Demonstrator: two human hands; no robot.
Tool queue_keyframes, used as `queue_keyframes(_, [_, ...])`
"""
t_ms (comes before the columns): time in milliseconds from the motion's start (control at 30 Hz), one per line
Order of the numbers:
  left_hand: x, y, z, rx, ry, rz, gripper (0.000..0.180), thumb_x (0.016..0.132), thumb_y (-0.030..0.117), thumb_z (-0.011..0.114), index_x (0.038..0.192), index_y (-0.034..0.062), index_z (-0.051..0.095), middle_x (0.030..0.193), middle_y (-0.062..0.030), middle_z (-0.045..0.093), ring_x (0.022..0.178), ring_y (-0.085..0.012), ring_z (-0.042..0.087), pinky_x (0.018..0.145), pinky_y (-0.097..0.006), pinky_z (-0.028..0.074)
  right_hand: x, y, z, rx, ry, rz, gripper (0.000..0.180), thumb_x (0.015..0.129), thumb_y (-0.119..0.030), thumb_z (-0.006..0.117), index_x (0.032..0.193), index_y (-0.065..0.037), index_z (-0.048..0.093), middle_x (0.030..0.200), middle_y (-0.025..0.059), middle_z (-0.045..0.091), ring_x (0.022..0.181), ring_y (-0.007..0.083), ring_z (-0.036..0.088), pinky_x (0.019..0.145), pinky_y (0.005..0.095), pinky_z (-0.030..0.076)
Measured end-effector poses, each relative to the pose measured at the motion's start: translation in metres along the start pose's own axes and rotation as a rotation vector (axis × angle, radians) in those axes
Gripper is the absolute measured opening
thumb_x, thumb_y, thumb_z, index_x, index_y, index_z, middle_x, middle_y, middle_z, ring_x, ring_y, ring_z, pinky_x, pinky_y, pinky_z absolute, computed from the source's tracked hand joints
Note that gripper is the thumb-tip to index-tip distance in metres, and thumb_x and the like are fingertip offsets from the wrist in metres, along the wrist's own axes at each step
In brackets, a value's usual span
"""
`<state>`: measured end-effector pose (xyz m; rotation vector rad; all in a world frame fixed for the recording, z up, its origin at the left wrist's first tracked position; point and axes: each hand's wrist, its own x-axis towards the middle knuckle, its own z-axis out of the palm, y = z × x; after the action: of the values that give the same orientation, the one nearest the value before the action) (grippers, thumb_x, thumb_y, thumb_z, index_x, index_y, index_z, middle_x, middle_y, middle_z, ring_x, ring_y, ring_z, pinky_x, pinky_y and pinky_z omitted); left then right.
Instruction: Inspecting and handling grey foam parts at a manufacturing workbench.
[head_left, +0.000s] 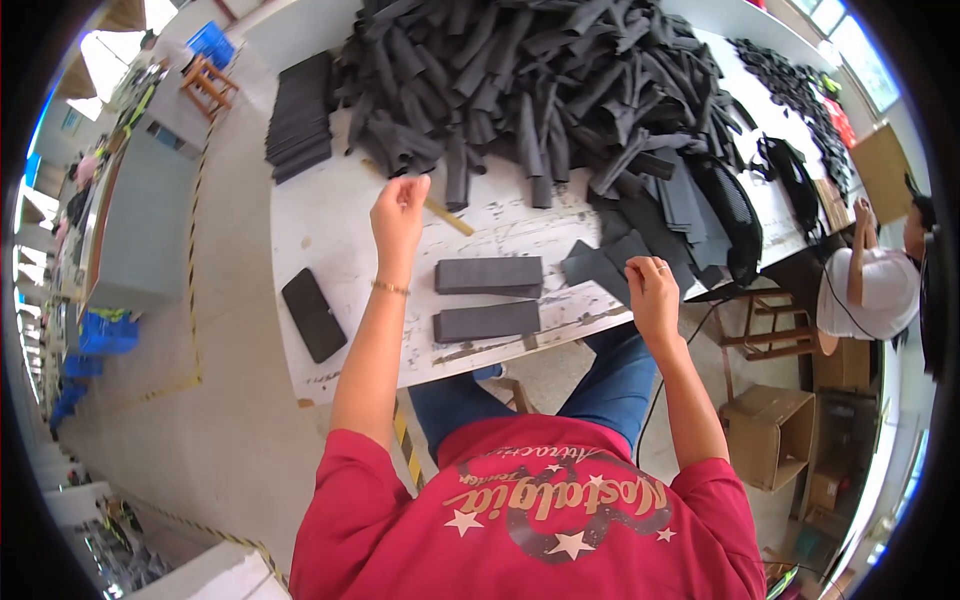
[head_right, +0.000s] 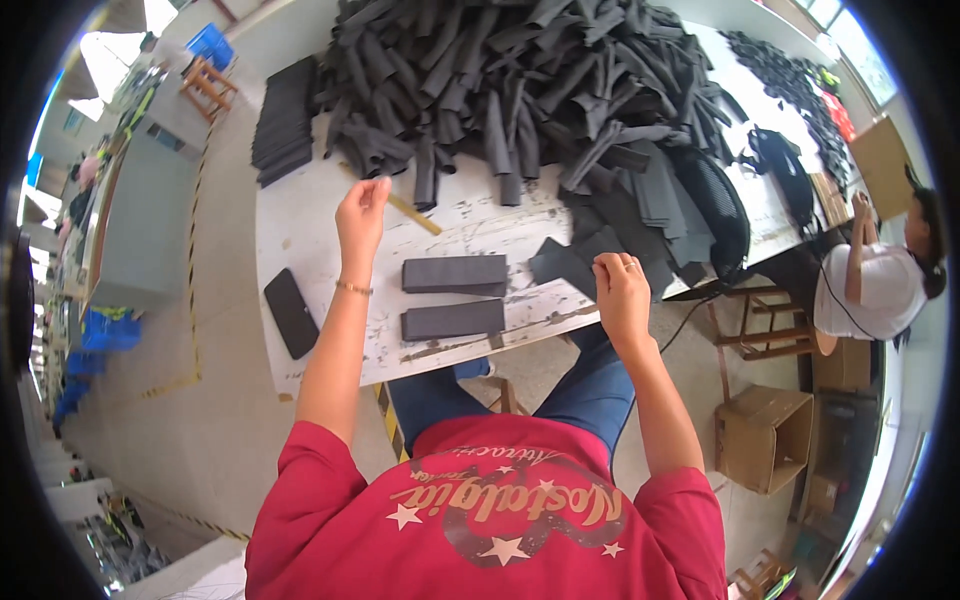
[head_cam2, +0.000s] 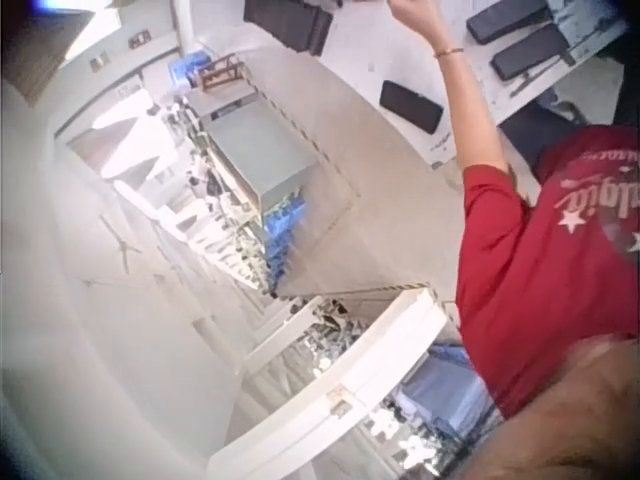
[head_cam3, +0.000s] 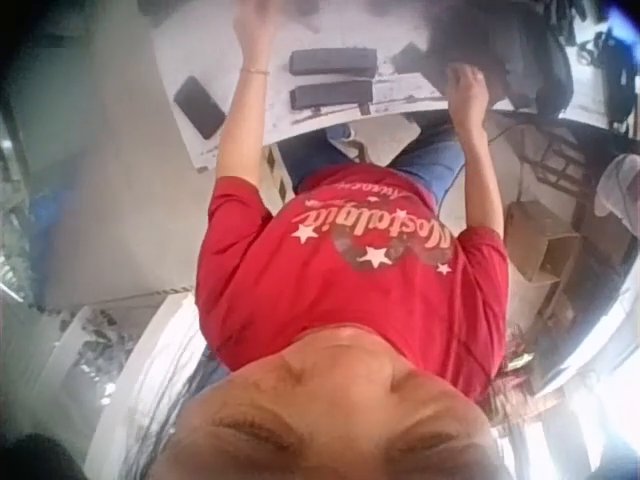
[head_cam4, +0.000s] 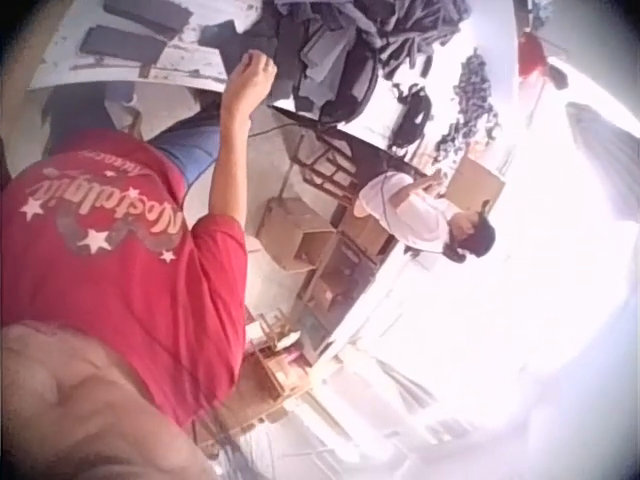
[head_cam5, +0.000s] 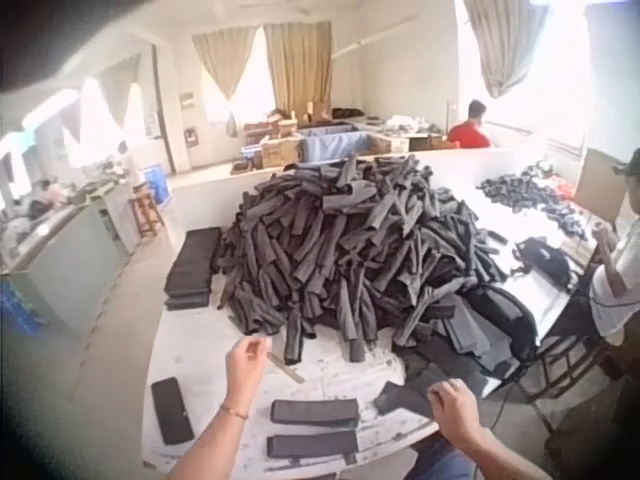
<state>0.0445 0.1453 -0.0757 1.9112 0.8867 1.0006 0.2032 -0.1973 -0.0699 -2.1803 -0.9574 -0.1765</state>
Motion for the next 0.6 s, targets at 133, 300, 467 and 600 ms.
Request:
queue_keyframes(133, [0.031, -0.022, 0.062, 0.273, 0.139, 0.068, 0.038, 0.081, 0.040, 0.073, 0.082, 0.0033, 0.064, 0.076, -0.0084, 0.063, 0.073, -0.0238, 0.061, 0.069, -0.036, 0.049, -0.003, 0.003, -0.005, -0.441, -0.062, -0.012, 0.028, 0.078, -0.022, 0.072, 0.095, -0.004, 0.060, 0.097, 0.0116, 0.060, 0.095, 0.0318, 0.055, 0.080, 0.0410, 0.045])
queue_keyframes(300, [0.036, -0.022, 0.070, 0.330, -0.051, -0.111, 0.026, 0.083, 0.029, 0.070, 0.084, 0.0026, 0.066, 0.079, -0.0119, 0.066, 0.074, -0.0288, 0.063, 0.069, -0.038, 0.050, -0.018, 0.022, 0.020, -0.948, -0.302, -0.176, 0.036, 0.085, -0.025, 0.061, 0.108, 0.003, 0.062, 0.096, 0.0121, 0.059, 0.095, 0.0257, 0.053, 0.079, 0.0365, 0.044])
queue_keyframes(467, [0.001, -0.002, 0.041, -0.472, -0.118, -0.366, 0.026, 0.092, 0.022, 0.061, 0.094, -0.0043, 0.062, 0.075, -0.0130, 0.067, 0.060, -0.0209, 0.065, 0.054, -0.030, 0.051, -0.021, 0.026, 0.016, -0.885, -0.287, -0.377, 0.019, 0.077, -0.013, 0.057, 0.092, -0.003, 0.062, 0.091, 0.0113, 0.059, 0.089, 0.0249, 0.054, 0.078, 0.0361, 0.043])
queue_keyframes(600, [-0.035, 0.030, 0.029, -0.858, -0.086, -0.537, 0.028, 0.091, 0.019, 0.065, 0.101, -0.0063, 0.056, 0.083, -0.0156, 0.067, 0.063, -0.0222, 0.067, 0.055, -0.031, 0.056, -0.006, 0.029, -0.003, -0.454, -0.203, -0.344, 0.012, 0.077, -0.010, 0.065, 0.088, -0.008, 0.062, 0.085, 0.0085, 0.059, 0.085, 0.0260, 0.056, 0.076, 0.0366, 0.042])
